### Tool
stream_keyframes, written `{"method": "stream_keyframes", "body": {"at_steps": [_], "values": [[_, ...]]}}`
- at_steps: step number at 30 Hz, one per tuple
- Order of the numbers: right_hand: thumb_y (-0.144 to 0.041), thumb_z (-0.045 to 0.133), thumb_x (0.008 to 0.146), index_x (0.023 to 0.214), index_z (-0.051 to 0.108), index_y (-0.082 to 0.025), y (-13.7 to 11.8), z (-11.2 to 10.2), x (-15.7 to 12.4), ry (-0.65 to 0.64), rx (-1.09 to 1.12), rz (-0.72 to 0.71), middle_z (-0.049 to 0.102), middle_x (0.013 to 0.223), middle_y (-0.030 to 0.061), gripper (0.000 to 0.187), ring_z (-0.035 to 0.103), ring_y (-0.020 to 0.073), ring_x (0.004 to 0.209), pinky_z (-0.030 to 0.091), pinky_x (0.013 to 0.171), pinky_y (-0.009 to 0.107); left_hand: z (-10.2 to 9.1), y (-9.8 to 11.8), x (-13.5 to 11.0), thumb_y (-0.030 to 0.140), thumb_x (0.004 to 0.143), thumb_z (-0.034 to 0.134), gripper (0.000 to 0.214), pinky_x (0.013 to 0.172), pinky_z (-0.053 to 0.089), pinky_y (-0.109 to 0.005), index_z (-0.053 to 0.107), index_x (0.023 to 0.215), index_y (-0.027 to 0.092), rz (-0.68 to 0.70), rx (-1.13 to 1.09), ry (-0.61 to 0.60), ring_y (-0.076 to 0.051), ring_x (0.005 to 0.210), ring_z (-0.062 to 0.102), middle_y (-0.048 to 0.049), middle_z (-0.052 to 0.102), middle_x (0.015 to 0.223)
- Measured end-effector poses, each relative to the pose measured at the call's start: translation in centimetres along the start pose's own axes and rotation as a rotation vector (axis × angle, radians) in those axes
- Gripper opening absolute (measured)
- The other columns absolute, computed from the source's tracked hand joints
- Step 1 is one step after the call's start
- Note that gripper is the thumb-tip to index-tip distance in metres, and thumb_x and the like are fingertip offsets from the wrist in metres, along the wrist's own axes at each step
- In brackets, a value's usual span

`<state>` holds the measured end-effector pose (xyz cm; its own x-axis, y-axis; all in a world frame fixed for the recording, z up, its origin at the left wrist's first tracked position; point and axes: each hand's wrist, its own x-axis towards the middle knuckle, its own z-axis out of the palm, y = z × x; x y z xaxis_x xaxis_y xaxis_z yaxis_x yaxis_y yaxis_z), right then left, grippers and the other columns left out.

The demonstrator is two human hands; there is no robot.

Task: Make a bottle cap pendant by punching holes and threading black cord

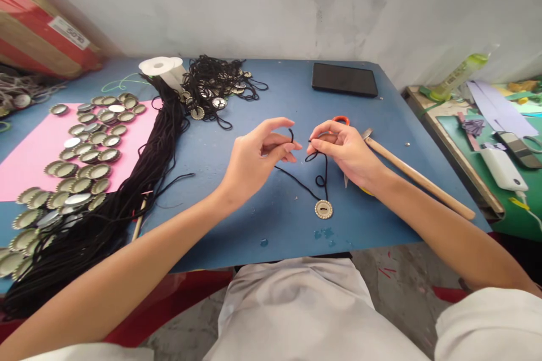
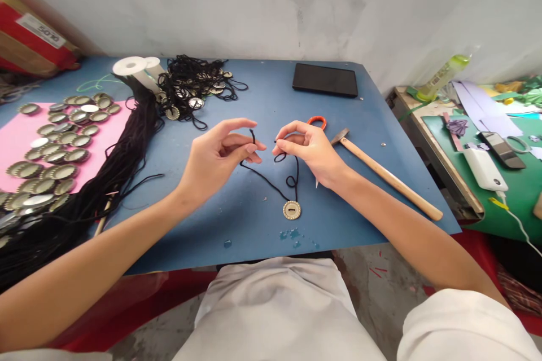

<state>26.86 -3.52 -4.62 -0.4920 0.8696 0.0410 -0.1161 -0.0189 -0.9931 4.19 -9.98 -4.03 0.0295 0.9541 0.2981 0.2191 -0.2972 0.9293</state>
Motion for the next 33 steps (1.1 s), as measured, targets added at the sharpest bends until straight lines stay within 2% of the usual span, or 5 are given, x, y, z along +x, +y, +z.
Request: {"method": "stream_keyframes", "body": {"at_steps": [5, 13, 19, 26, 33], "values": [[-0.048, 0.097, 0.086, 0.1, 0.074, -0.023, -0.1, 1.3, -0.7, -0.013, 0.015, 0.001, 0.084, 0.088, 0.0026, 0.037, 0.083, 0.0211, 0.09, 0.066, 0.098, 0.043, 0.4, -0.4, -0.3, 0.022, 0.103, 0.075, 0.007, 0.084, 0.065, -0.029, 0.08, 0.099, 0.022, 0.203, 0.19, 0.035, -0.016, 0.086, 0.08, -0.0022, 0.083, 0.093], [-0.054, 0.088, 0.095, 0.105, 0.07, -0.026, 0.1, 2.0, -1.5, -0.029, -0.23, -0.193, 0.084, 0.096, 0.0013, 0.035, 0.086, 0.0255, 0.098, 0.068, 0.104, 0.048, 0.9, -1.2, -0.6, 0.009, 0.102, 0.074, 0.016, 0.068, 0.056, -0.023, 0.081, 0.098, 0.022, 0.428, 0.381, 0.107, -0.012, 0.082, 0.071, -0.001, 0.078, 0.098], [-0.055, 0.082, 0.101, 0.113, 0.069, -0.029, 0.7, 2.0, -2.0, -0.028, -0.357, -0.265, 0.084, 0.101, 0.0, 0.031, 0.086, 0.027, 0.106, 0.066, 0.106, 0.049, 0.9, -1.1, -0.8, 0.005, 0.101, 0.078, 0.017, 0.075, 0.056, -0.022, 0.081, 0.099, 0.022, 0.527, 0.43, 0.158, -0.01, 0.082, 0.071, 0.0008, 0.078, 0.099], [-0.053, 0.085, 0.099, 0.114, 0.068, -0.028, 0.7, 2.0, -2.1, -0.03, -0.348, -0.251, 0.081, 0.105, -0.0001, 0.033, 0.087, 0.0255, 0.101, 0.067, 0.101, 0.044, 0.8, -1.4, -0.9, 0.01, 0.108, 0.068, 0.016, 0.078, 0.056, -0.025, 0.076, 0.105, 0.023, 0.569, 0.463, 0.063, -0.012, 0.087, 0.07, -0.0023, 0.075, 0.106], [-0.04, 0.082, 0.103, 0.119, 0.068, -0.029, 0.4, 2.2, -2.1, -0.092, -0.268, -0.204, 0.084, 0.101, -0.0001, 0.024, 0.085, 0.0237, 0.1, 0.065, 0.104, 0.045, 0.4, -1.1, -0.4, 0.016, 0.112, 0.055, 0.012, 0.082, 0.056, -0.03, 0.062, 0.104, 0.023, 0.43, 0.468, -0.03, -0.017, 0.092, 0.064, -0.0046, 0.068, 0.107]]}}
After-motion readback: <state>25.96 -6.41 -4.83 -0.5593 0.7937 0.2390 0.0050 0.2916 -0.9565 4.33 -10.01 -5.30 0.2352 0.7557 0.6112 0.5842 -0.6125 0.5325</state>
